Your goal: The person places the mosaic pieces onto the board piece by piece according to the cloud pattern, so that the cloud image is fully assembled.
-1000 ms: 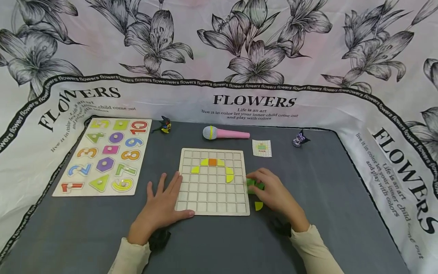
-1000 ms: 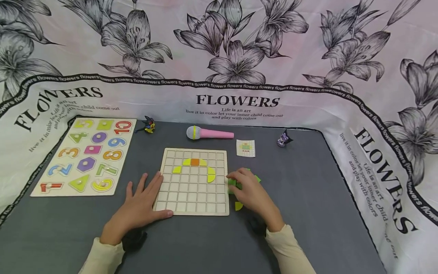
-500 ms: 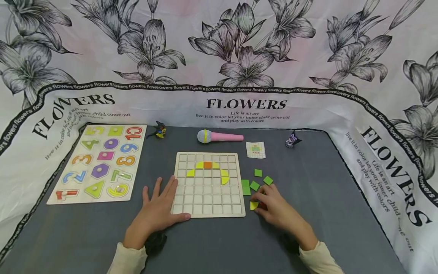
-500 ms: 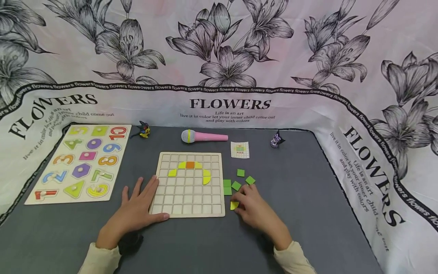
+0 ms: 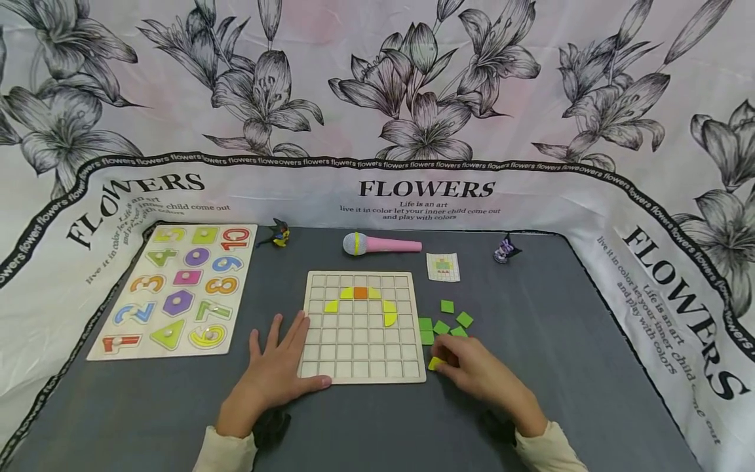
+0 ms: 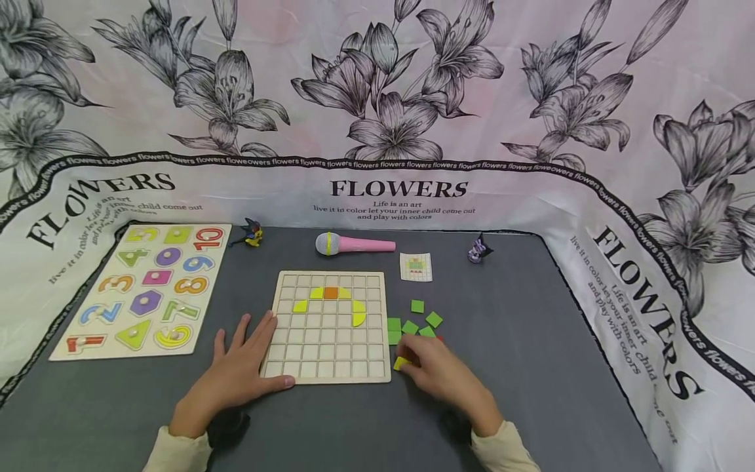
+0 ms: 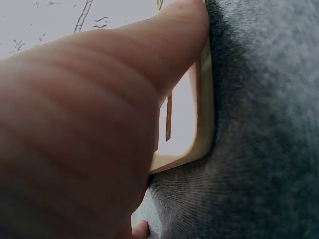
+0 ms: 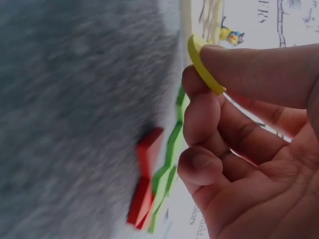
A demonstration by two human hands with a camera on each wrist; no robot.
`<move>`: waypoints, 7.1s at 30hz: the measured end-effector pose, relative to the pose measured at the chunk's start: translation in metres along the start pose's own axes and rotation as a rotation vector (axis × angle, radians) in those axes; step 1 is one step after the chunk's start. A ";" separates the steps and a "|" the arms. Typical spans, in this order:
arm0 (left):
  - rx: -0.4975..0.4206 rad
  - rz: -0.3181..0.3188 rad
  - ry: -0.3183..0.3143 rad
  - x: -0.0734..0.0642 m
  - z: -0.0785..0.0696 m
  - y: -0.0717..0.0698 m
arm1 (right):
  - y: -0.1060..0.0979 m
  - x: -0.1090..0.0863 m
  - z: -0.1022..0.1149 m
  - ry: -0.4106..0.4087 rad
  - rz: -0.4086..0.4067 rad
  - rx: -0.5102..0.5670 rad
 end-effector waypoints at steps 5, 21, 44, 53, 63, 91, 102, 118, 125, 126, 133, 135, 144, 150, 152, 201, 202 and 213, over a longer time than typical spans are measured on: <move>0.004 -0.008 -0.001 -0.001 0.002 0.000 | 0.006 0.014 0.010 -0.065 -0.005 0.032; 0.002 -0.028 -0.007 -0.001 0.007 -0.001 | 0.042 0.104 0.029 -0.120 -0.015 0.120; 0.013 -0.061 0.048 -0.001 -0.008 -0.003 | 0.064 0.179 0.030 -0.082 -0.025 -0.009; 0.020 -0.053 0.034 0.001 -0.006 -0.003 | 0.064 0.183 0.033 -0.117 -0.023 -0.059; 0.000 -0.047 0.031 -0.003 0.003 -0.003 | 0.074 0.189 0.035 -0.084 -0.002 -0.036; -0.004 -0.038 0.022 -0.006 -0.003 -0.007 | 0.070 0.184 0.026 -0.044 -0.073 0.020; 0.003 -0.043 0.016 -0.006 -0.006 -0.008 | 0.066 0.182 0.024 -0.036 -0.057 0.018; 0.012 -0.021 -0.002 -0.001 0.001 -0.003 | 0.016 0.131 0.004 0.006 -0.162 0.130; 0.009 -0.005 -0.005 -0.002 0.001 -0.001 | -0.020 0.100 -0.016 0.096 -0.264 0.087; 0.010 -0.004 -0.004 -0.002 0.001 -0.001 | -0.024 0.096 -0.019 0.108 -0.277 0.079; -0.002 -0.003 -0.008 -0.004 0.000 0.000 | -0.051 0.069 -0.041 0.180 -0.335 0.006; -0.003 -0.001 -0.011 -0.004 0.000 0.001 | -0.055 0.062 -0.049 0.194 -0.323 -0.026; -0.013 -0.016 -0.001 -0.003 0.001 -0.004 | -0.061 0.037 -0.082 0.265 -0.201 -0.107; -0.014 -0.020 -0.007 -0.002 0.001 -0.004 | -0.057 0.035 -0.092 0.270 -0.166 -0.104; -0.014 -0.016 -0.006 -0.002 0.000 -0.002 | -0.054 0.033 -0.094 0.272 -0.156 -0.112; -0.008 -0.026 -0.013 -0.002 0.001 0.000 | 0.004 0.133 -0.021 0.072 -0.205 0.137; -0.008 -0.027 -0.012 -0.002 0.001 0.000 | 0.006 0.136 -0.019 0.064 -0.201 0.136; -0.005 -0.037 -0.007 -0.005 -0.001 -0.004 | 0.024 0.163 0.004 -0.020 -0.159 0.109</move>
Point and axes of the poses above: each hand's wrist, its own x-axis towards the middle knuckle, its own y-axis out of the palm, z = x × y, the point moved 10 cm from there along x, towards the middle knuckle, and after that the axes turned 14 degrees about -y, right-handed, at the moved point
